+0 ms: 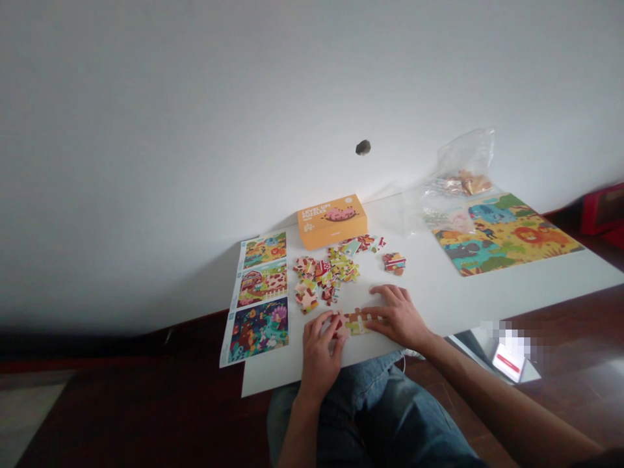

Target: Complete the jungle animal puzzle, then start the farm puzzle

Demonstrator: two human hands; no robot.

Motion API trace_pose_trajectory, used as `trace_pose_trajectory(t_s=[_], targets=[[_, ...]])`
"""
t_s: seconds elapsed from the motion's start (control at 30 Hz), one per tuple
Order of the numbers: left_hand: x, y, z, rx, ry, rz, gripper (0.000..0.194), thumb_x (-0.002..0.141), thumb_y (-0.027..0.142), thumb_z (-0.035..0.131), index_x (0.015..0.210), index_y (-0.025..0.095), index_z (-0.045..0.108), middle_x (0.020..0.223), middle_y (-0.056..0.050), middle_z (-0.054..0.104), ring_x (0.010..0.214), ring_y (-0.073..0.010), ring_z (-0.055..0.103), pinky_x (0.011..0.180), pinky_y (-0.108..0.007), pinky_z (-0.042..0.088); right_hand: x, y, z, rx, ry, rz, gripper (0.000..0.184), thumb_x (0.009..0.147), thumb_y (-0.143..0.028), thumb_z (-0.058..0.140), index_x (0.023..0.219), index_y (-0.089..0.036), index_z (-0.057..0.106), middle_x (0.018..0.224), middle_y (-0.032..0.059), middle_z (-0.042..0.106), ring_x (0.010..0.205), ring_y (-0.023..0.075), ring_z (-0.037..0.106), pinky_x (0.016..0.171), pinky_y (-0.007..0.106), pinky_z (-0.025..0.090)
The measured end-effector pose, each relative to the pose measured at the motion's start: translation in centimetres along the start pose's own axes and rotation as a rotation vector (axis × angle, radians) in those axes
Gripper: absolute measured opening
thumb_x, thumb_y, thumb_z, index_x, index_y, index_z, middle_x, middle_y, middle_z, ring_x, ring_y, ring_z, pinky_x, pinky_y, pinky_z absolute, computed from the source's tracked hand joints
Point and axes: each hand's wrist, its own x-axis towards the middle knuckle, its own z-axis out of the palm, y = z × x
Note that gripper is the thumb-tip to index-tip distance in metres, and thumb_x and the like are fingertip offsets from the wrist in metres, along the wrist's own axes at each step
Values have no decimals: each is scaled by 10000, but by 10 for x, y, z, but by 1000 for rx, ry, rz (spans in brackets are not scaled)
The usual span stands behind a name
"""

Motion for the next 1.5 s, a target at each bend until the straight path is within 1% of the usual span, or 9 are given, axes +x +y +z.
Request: trace_pose_trajectory(t_s=[0.1,0.3,0.47,0.63,0.87,1.03,1.2,1.33,1.5], targets=[[0,2,2,7,36,-33,388,896,237,592,1282,234,623,1260,-102,581,1153,-279,529,1008,-475,463,0,-1,-1,8,-1,2,317,868,-516,648,1171,-442,698,1320,58,529,1208,289,447,1007,469,352],[0,4,4,39,61,-44,385,881,289,629,1261,228,638,1207,-107,573,1100,-276,535,970,-462,480,-1,-1,-2,8,-17,-18,552,710,-647,742,1199,-399,683,1341,83,504,1241,327,419,1038,512,307],[1,6,5,54,57,-47,355,884,306,631,1232,243,662,1174,-102,556,1072,-262,531,945,-440,481,-1,0,0,-7,-5,-5,430,772,-578,723,1157,-387,700,1333,76,508,1235,317,421,1061,520,276],[1,8,4,93,65,-56,331,867,315,648,1192,271,693,1146,-99,560,1034,-267,540,920,-447,483,-1,1,2,-6,1,-3,407,778,-573,718,1141,-389,704,1324,72,510,1236,313,418,1066,522,274],[1,5,0,90,-18,24,397,917,199,553,1283,325,641,1248,-89,549,1132,-268,493,984,-474,449,-1,0,2,-11,4,-10,401,773,-564,730,1133,-388,711,1327,70,515,1234,308,426,1065,512,287],[1,5,-1,111,-16,29,383,907,249,578,1277,317,649,1253,-93,563,1128,-277,496,977,-478,452,-1,1,3,-1,12,-6,399,767,-572,732,1120,-388,713,1328,66,518,1241,310,420,1078,520,276],[0,7,-1,149,-49,49,403,891,291,607,1292,310,636,1370,-65,544,1155,-307,476,999,-508,426,-1,2,3,-10,1,-23,397,780,-558,728,1132,-376,704,1319,68,524,1254,306,417,1110,543,235],[2,7,1,110,-5,30,364,903,255,587,1258,303,654,1296,-65,590,1120,-283,509,994,-481,430,-1,2,4,-10,1,-29,397,784,-551,727,1139,-377,697,1325,65,518,1260,302,414,1128,558,205],[4,8,2,66,35,-13,351,866,278,651,1215,278,676,1166,-88,599,1087,-276,527,972,-469,457,-1,2,4,-4,-3,-33,399,780,-551,730,1138,-377,698,1321,66,516,1261,305,412,1138,570,181]])
